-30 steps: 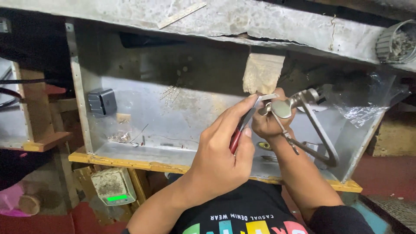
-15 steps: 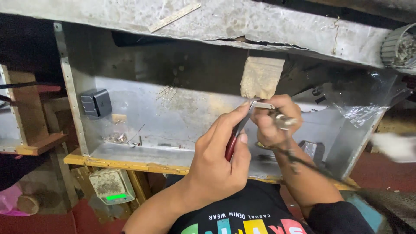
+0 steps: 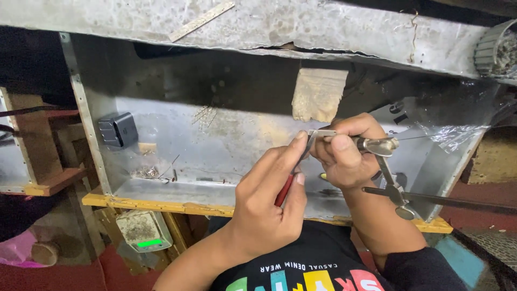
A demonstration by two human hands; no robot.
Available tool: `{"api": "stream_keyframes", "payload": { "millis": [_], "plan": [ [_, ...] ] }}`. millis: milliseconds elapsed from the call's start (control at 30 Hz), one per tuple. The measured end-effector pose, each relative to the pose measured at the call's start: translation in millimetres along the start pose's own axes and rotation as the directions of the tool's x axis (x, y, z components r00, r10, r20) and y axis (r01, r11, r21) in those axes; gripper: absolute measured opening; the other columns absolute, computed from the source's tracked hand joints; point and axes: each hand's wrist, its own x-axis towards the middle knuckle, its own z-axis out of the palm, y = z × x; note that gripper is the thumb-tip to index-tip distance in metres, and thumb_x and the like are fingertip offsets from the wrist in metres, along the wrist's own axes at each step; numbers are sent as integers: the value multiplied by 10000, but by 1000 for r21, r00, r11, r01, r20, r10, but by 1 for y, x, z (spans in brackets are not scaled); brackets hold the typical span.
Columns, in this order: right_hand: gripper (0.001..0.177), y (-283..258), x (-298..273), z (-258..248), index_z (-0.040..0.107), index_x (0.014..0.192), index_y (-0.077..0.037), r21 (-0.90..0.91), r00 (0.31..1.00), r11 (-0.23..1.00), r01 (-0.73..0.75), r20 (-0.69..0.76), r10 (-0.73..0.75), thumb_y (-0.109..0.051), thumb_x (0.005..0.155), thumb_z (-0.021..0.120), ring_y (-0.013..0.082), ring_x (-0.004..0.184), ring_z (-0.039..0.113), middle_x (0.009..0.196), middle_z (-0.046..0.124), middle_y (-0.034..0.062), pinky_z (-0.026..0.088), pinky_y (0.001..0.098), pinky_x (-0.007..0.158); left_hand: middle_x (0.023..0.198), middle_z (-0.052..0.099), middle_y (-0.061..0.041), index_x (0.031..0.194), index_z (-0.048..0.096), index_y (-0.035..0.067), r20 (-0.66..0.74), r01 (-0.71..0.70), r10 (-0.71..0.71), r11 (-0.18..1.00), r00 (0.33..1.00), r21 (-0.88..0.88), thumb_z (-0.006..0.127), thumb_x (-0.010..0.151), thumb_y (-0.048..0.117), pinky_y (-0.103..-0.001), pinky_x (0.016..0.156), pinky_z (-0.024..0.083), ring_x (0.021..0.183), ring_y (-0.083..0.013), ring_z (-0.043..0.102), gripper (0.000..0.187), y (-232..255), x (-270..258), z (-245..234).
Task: Sawing and shaping a small metal piece using a jeweler's saw and hammer on a workbench
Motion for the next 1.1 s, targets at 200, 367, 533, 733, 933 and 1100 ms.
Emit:
{"api": "stream_keyframes", "payload": {
  "millis": [200,367,533,733,933,1100],
  "plan": [
    [544,2,-1,-1,252,556,-96,-26,999,1000,-7,-50,5,-295,931,592,106,401,174,487,199,9,144,295,381,1203,685,-233,1450,477,-57,4,-12,12,1000,1000,2,517,1016,-101,-335,905,614,951,-267,701,438,-4,-6,2],
    [530,1,1,3,259,548,-82,-72,998,997,32,-54,-36,-282,939,557,112,387,185,473,209,16,134,299,376,1094,685,-211,1440,497,-51,-16,-9,9,1000,1000,20,531,996,-96,-314,844,608,932,-269,715,448,-4,-5,2],
    [204,20,-8,-4,449,875,-61,-2,953,988,157,-263,-152,-179,964,590,80,408,223,536,269,34,198,263,368,1220,678,-231,1426,478,-85,0,6,-6,1000,1000,29,544,990,-61,-341,898,616,1017,-300,725,442,1,2,3],
    [207,14,-1,0,448,865,-70,-69,942,991,116,-309,-132,-198,958,581,73,402,211,523,258,22,207,252,361,1184,712,-199,1407,505,-74,6,27,-27,999,1000,38,547,975,-76,-310,779,599,861,-237,689,434,4,11,4],
    [223,31,-2,-12,447,863,-66,-82,944,980,181,-266,-196,-204,954,598,81,399,252,534,308,35,216,271,362,1257,713,-203,1404,512,-58,37,73,-74,997,997,28,542,973,-60,-311,820,617,958,-258,733,432,7,14,0],
    [366,69,-9,-54,508,713,-84,-702,931,701,124,-161,-327,-330,977,565,107,530,397,621,502,14,267,302,516,1371,670,-216,1402,514,-39,54,127,-125,991,991,-31,538,980,-55,-305,921,634,1147,-296,759,424,5,12,-1]
  ]
}}
